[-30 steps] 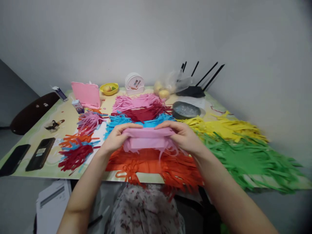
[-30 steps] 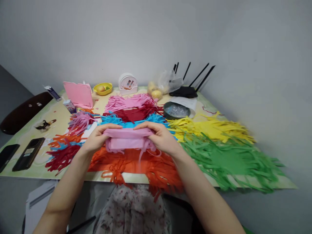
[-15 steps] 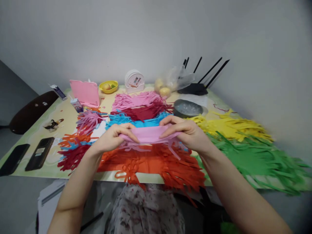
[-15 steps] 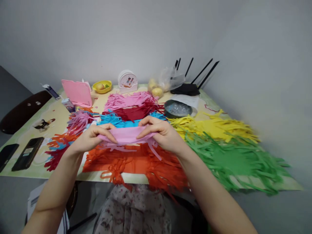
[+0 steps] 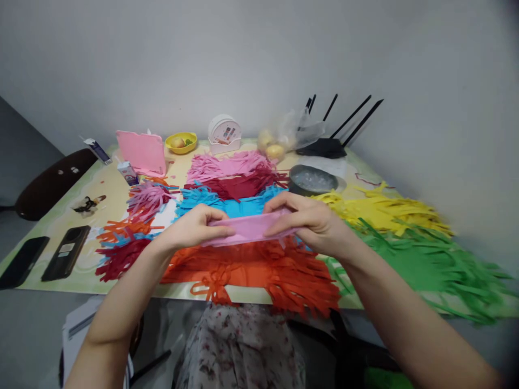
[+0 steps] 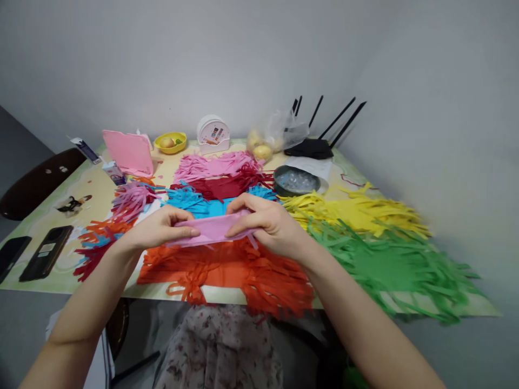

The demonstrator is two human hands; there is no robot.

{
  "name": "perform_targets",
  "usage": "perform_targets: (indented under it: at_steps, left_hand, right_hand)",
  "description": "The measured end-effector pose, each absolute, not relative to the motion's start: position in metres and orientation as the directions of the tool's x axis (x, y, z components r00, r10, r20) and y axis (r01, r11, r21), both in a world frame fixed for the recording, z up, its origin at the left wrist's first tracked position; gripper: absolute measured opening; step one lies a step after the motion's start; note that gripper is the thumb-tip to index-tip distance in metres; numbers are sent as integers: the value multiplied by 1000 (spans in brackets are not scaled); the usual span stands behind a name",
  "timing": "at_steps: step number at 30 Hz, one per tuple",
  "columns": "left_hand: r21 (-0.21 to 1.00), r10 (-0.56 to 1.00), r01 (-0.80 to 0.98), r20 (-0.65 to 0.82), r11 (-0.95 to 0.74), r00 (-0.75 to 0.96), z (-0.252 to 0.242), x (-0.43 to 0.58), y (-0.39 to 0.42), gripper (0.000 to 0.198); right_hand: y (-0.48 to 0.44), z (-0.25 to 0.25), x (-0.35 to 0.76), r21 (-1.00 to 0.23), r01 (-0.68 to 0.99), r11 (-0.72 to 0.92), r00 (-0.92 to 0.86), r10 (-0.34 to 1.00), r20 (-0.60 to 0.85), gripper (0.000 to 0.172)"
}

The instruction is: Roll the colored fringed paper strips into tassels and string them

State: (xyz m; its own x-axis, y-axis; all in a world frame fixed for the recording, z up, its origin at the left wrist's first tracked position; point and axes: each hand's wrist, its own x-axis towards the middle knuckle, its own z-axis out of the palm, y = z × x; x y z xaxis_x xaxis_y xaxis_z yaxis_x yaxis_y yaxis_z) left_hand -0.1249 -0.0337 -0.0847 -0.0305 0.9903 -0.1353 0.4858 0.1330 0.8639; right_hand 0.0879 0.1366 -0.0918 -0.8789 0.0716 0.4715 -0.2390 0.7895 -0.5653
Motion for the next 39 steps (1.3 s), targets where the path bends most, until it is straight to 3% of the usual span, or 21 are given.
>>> perform_targets:
  at_steps: [3, 6, 8, 10, 12, 20, 25, 29, 33, 37, 39]
  left_hand:
    - [770, 993, 628, -92, 115, -69, -84, -124, -37, 33]
    - [630, 995, 772, -18, 84, -94, -85, -118, -40, 26]
    - [560, 996, 826, 22, 61, -89, -84, -113, -41, 21]
    - [537, 993, 842, 60, 54, -102, -83, -109, -42, 17]
    - [565, 987, 822, 80, 71, -140, -83, -110, -44, 17]
    - [921, 965, 380, 17, 87, -260, -103, -118, -51, 22]
    - [988, 944, 152, 47, 4, -326, -120, -112, -54, 17]
    - [994, 924, 71, 102, -82, -369, -129, -111, -54, 17]
    - [991, 903, 50, 133, -124, -409, -137, -114, -55, 16]
    - [985, 908, 46, 171, -166, -382, -138, -115, -56, 18]
    - [976, 905, 127, 214, -179, -368, -136, -113, -56, 21]
  right_hand:
    - [147, -79, 97, -566, -165, 808, -955, 12, 297, 36]
    - [146, -72, 95, -570, -93, 817, -957, 85, 277, 58]
    - [137, -75, 86, -577, -40, 816, -955, 139, 262, 48]
    - [126, -84, 75, -583, 24, 812, -973, 153, 172, 24]
    - [118, -93, 68, -608, 88, 789, -976, 192, 108, 13]
    - [111, -110, 81, -886, 83, 456, -899, 417, 131, 22]
    - [106, -121, 87, -958, 27, 285, -812, 565, 145, 18]
    - [106, -131, 89, -960, -84, 267, -770, 595, 233, 12]
    - [107, -139, 88, -913, -230, 337, -771, 509, 383, 16]
    - [108, -142, 86, -848, -241, 472, -757, 455, 469, 22]
    - [108, -142, 85, -844, -240, 479, -761, 447, 470, 22]
